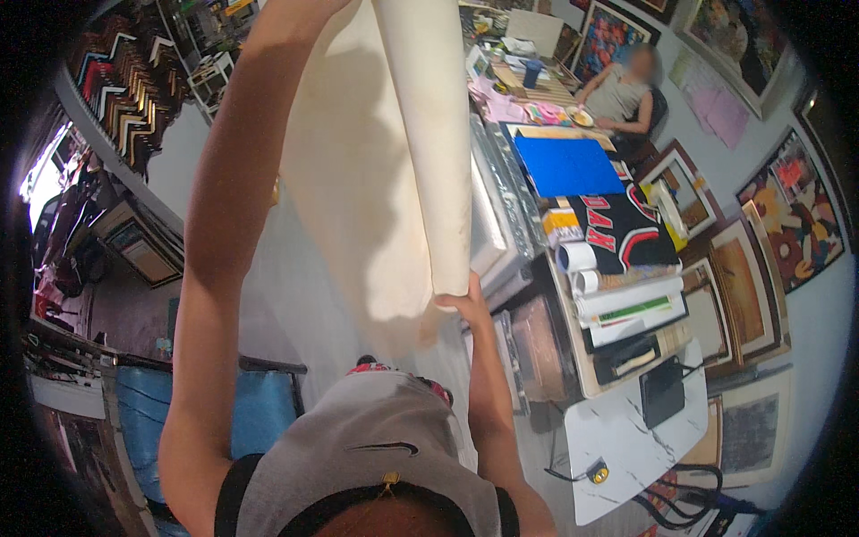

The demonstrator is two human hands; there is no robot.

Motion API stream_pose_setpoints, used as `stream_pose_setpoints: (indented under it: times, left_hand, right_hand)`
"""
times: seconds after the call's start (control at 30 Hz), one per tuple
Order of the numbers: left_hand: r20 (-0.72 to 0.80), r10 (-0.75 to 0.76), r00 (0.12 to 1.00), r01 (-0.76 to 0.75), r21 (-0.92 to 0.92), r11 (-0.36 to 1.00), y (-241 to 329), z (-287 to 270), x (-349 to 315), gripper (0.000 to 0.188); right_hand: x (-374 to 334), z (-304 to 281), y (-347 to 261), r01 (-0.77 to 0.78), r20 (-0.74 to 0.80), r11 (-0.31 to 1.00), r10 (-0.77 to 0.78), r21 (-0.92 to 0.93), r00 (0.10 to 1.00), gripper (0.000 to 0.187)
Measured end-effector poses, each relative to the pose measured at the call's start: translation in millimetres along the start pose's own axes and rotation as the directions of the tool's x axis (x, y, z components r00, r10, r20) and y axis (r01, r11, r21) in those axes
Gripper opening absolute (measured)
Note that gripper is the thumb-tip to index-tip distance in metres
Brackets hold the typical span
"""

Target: The person unrolls a large sheet of white paper, then moves to a workbench to assemble a curved wooden frame. They position a curved wooden strip onto a larger board and use a hammer to drive nails into the wood to secure it.

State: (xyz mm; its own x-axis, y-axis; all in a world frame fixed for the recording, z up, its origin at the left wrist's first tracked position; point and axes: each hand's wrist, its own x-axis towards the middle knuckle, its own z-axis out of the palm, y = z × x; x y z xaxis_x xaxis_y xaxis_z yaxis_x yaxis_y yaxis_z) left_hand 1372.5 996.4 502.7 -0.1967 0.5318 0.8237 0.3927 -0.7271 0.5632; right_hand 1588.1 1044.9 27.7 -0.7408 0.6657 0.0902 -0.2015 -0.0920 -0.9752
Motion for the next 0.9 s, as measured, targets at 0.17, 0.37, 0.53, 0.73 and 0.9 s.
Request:
stream_pose_setpoints:
  times: [0.17, 0.37, 0.53, 0.73, 0.9]
  left_hand:
    - [0.034, -0.071, 0.997, 0.074, -0.101, 0.992, -20.5, -84.9, 6.0, 0.044]
    - [-0.331, 0.150, 0.931, 0.047, 0.518, 0.854, -57.8, -147.2, -4.8, 0.061]
    - [-0.254, 0.127, 0.959, 0.050, 0.591, 0.805, -98.6, -184.0, -45.0, 0.090]
    - [0.089, 0.302, 0.949, -0.239, 0.828, 0.508, -106.4, -180.5, -93.8, 0.098]
    - [0.238, -0.332, 0.913, 0.062, 0.723, 0.688, -64.4, -247.2, -91.4, 0.084]
  right_hand:
    - [57.8, 22.3, 66.4, -0.314, 0.338, 0.909, 0.215, 0.274, 0.916, 0.081]
    - [116.2, 123.0, 47.1, -0.126, 0.302, 0.929, 0.016, 0.347, 0.953, 0.082]
    - [186.1, 218.1, -136.0, 0.515, 0.091, 0.849, -0.525, 0.117, 0.846, 0.081]
    - [255.2, 301.5, -313.9, 0.722, -0.119, 0.580, -0.804, -0.379, 0.583, 0.068]
    - [272.8, 294.5, -318.0, 0.729, -0.024, 0.654, -0.748, -0.203, 0.664, 0.051]
